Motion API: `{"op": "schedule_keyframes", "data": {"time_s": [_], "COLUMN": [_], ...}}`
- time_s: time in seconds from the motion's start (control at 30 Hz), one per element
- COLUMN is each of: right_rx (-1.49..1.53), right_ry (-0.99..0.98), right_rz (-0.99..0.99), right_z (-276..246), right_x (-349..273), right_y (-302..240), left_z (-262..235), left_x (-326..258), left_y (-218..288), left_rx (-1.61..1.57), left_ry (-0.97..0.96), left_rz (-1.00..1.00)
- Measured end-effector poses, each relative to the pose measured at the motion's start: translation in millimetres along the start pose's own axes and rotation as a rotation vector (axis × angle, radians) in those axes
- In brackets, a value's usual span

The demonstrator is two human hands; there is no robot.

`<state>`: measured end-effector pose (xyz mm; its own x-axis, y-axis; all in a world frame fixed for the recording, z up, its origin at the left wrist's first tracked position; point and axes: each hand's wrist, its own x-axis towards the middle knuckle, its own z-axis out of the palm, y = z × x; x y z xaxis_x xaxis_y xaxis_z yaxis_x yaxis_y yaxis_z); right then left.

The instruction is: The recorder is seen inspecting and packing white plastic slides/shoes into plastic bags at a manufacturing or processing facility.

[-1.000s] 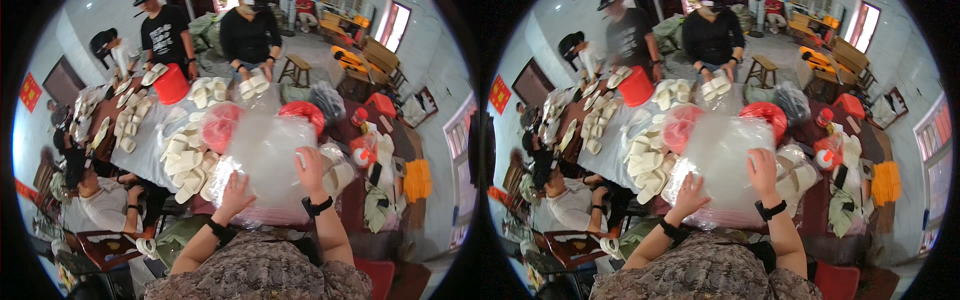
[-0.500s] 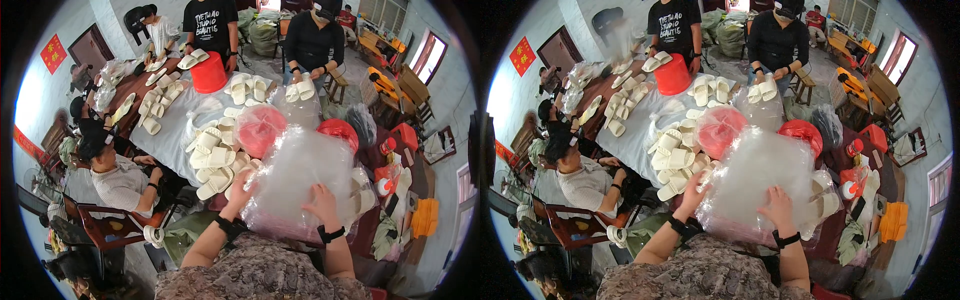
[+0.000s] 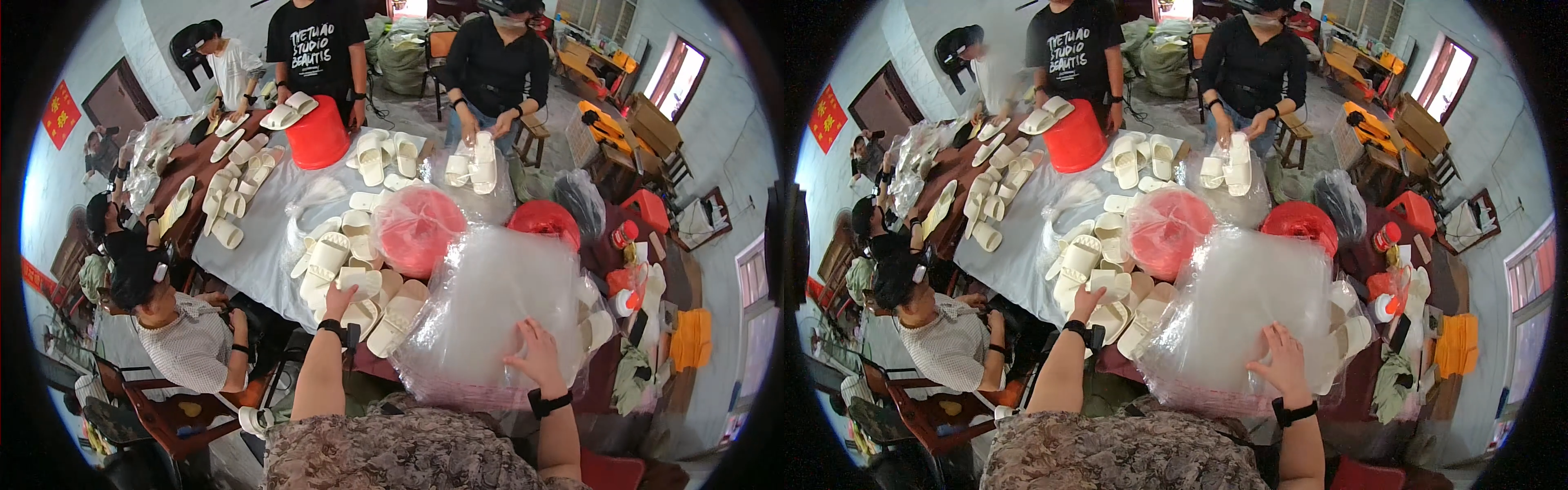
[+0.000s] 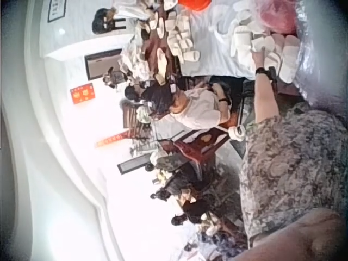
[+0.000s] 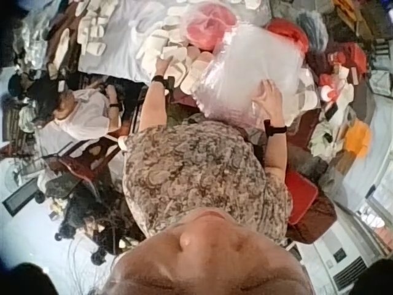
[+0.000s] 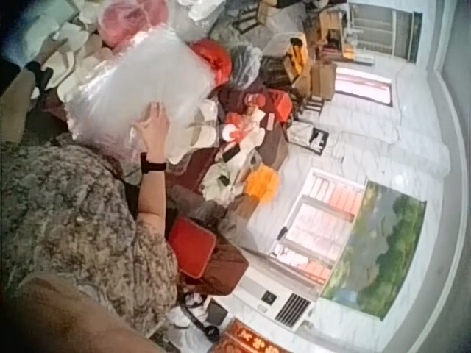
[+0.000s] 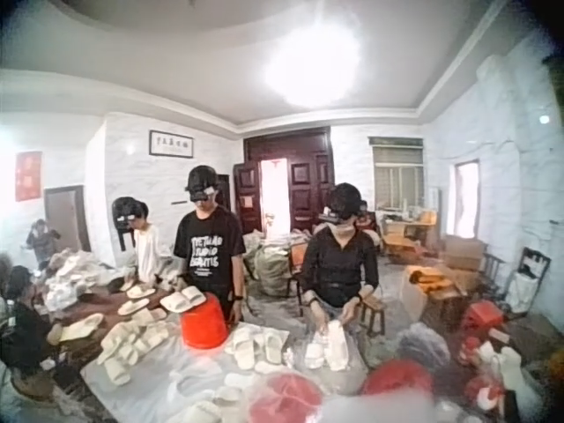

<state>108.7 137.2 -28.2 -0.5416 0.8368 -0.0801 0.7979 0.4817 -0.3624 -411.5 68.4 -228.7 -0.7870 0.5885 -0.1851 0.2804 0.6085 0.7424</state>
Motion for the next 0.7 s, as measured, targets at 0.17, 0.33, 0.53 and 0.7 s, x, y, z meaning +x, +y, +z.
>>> {"op": "schedule_keyframes", "data": {"time_s": [0.17,0.33,0.53,0.7], "right_rx": [0.02,-0.013,-0.042,-0.018], "right_ry": [0.008,0.025,0.008,0.032], "right_rz": [-0.012,-0.077,-0.045,-0.101], "right_z": [-1.0,0.1,-4.8,4.0], "right_x": [1.3,1.1,-2.4,-2.2], "right_y": [-1.0,2.9,3.7,14.0], "left_z": [-21.0,-83.9,-157.3,-170.1], "left_x": [5.1,-18.4,-130.8,-217.8], "left_y": [15.9,73.4,196.9,263.8], "left_rx": [-0.58,-1.075,-1.175,-1.346], "left_ry": [-0.169,-0.22,-0.319,-0.606], "left_rz": [-0.088,-0.016,0.217,0.481]}}
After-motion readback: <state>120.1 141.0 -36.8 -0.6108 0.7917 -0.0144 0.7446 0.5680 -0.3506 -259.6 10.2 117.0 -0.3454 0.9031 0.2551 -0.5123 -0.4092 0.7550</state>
